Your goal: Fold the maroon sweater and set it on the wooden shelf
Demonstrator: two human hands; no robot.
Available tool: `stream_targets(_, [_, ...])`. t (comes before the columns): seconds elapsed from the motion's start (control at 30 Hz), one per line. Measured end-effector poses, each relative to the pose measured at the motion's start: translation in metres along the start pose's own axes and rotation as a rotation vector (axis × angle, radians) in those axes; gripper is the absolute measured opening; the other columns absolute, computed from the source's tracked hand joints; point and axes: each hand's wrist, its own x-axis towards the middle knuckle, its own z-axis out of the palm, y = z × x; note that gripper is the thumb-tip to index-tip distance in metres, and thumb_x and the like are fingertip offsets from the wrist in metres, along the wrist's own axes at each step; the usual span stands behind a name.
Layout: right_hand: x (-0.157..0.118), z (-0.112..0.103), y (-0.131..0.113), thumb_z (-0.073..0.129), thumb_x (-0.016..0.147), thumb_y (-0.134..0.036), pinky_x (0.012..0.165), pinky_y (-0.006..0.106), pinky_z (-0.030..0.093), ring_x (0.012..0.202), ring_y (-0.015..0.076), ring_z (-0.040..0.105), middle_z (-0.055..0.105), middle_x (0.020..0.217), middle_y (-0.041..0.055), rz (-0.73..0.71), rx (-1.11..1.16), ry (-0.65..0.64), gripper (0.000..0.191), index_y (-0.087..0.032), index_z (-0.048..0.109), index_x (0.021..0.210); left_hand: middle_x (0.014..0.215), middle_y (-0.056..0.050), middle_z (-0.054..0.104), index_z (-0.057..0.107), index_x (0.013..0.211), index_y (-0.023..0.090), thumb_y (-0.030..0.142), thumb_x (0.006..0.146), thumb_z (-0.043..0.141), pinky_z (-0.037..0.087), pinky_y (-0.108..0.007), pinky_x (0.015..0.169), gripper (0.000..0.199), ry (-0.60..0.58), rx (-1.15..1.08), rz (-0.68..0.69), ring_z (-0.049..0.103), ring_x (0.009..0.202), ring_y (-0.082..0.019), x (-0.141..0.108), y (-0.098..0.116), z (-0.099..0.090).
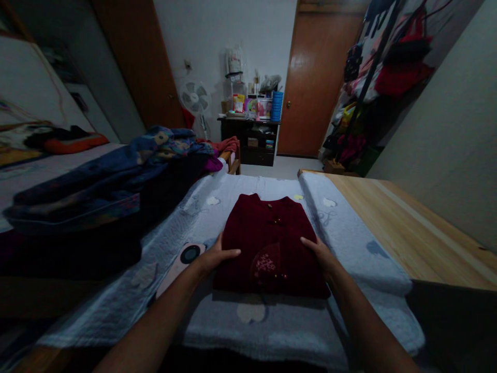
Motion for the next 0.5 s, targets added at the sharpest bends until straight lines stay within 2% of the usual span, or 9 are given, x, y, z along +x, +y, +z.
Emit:
stream_targets(0.1, [-0.002, 0.0, 0.004, 0.069, 0.073, -0.039, 0.095, 0.039, 0.052, 0.112, 0.0261, 0.061, 0.061, 0.128, 0.0066, -0.02, -0.058, 0.053, 0.061, -0.026, 0.044, 0.127, 0.134, -0.01, 0.056, 0.044, 0.134, 0.027, 0.021, 0.063, 0.08, 0.04, -0.04, 0.106, 0.08, 0.045, 0.06, 0.045, 0.055, 0.12, -0.027, 0.0, -0.008, -0.003])
stream_targets(0.2, [-0.006, -0.003, 0.008, 0.068, 0.072, -0.044, 0.099, 0.041, 0.049, 0.117, 0.0267, 0.057, 0.057, 0.132, 0.0071, -0.05, -0.216, 0.101, 0.072, -0.028, 0.035, 0.134, 0.133, -0.012, 0.056, 0.045, 0.132, 0.022, 0.028, 0.063, 0.08, 0.036, -0.041, 0.108, 0.078, 0.046, 0.193, 0.08, 0.052, 0.123, -0.028, 0.001, -0.02, -0.013])
stream_targets(0.23, [-0.006, -0.004, 0.008, 0.069, 0.071, -0.044, 0.102, 0.042, 0.046, 0.122, 0.0275, 0.053, 0.053, 0.135, 0.0082, -0.079, -0.315, 0.159, 0.079, -0.027, 0.031, 0.138, 0.133, -0.013, 0.055, 0.044, 0.134, 0.021, 0.029, 0.062, 0.081, 0.034, -0.042, 0.109, 0.081, 0.068, 0.27, 0.101, 0.05, 0.125, -0.029, 0.002, -0.022, -0.016])
stream_targets(0.3, [-0.007, -0.002, 0.003, 0.068, 0.07, -0.045, 0.11, 0.045, 0.036, 0.132, 0.0291, 0.04, 0.044, 0.143, 0.0117, -0.184, -0.574, 0.313, 0.088, -0.023, 0.024, 0.143, 0.138, -0.016, 0.05, 0.039, 0.137, 0.018, 0.034, 0.061, 0.081, 0.029, -0.045, 0.112, 0.088, 0.186, 0.491, 0.181, 0.042, 0.131, -0.032, 0.003, -0.022, -0.015])
stream_targets(0.33, [-0.007, 0.002, -0.001, 0.066, 0.071, -0.045, 0.113, 0.045, 0.03, 0.136, 0.0291, 0.034, 0.038, 0.146, 0.013, -0.259, -0.71, 0.366, 0.088, -0.02, 0.023, 0.144, 0.141, -0.017, 0.045, 0.037, 0.139, 0.017, 0.036, 0.062, 0.079, 0.025, -0.046, 0.113, 0.09, 0.261, 0.623, 0.236, 0.037, 0.134, -0.033, 0.004, -0.019, -0.011])
stream_targets(0.4, [-0.006, 0.015, -0.01, 0.057, 0.079, -0.044, 0.117, 0.044, 0.02, 0.141, 0.0273, 0.024, 0.03, 0.151, 0.0139, -0.421, -0.942, 0.373, 0.077, -0.017, 0.026, 0.144, 0.148, -0.017, 0.036, 0.035, 0.141, 0.017, 0.038, 0.068, 0.074, 0.018, -0.047, 0.115, 0.086, 0.37, 0.879, 0.376, 0.027, 0.14, -0.034, 0.007, -0.008, 0.005])
stream_targets(0.43, [-0.005, 0.025, -0.013, 0.051, 0.083, -0.043, 0.118, 0.043, 0.017, 0.142, 0.0258, 0.022, 0.028, 0.152, 0.0131, -0.487, -1.032, 0.323, 0.069, -0.016, 0.029, 0.143, 0.15, -0.015, 0.033, 0.036, 0.141, 0.018, 0.037, 0.072, 0.069, 0.014, -0.046, 0.116, 0.079, 0.358, 0.965, 0.433, 0.024, 0.141, -0.032, 0.009, -0.003, 0.017])
stream_targets(0.5, [-0.003, 0.045, -0.016, 0.041, 0.089, -0.039, 0.118, 0.044, 0.013, 0.143, 0.024, 0.018, 0.028, 0.153, 0.0109, -0.57, -1.173, 0.217, 0.058, -0.017, 0.034, 0.142, 0.151, -0.01, 0.035, 0.041, 0.139, 0.022, 0.03, 0.079, 0.061, 0.008, -0.044, 0.117, 0.064, 0.251, 1.031, 0.504, 0.022, 0.142, -0.028, 0.016, 0.003, 0.042])
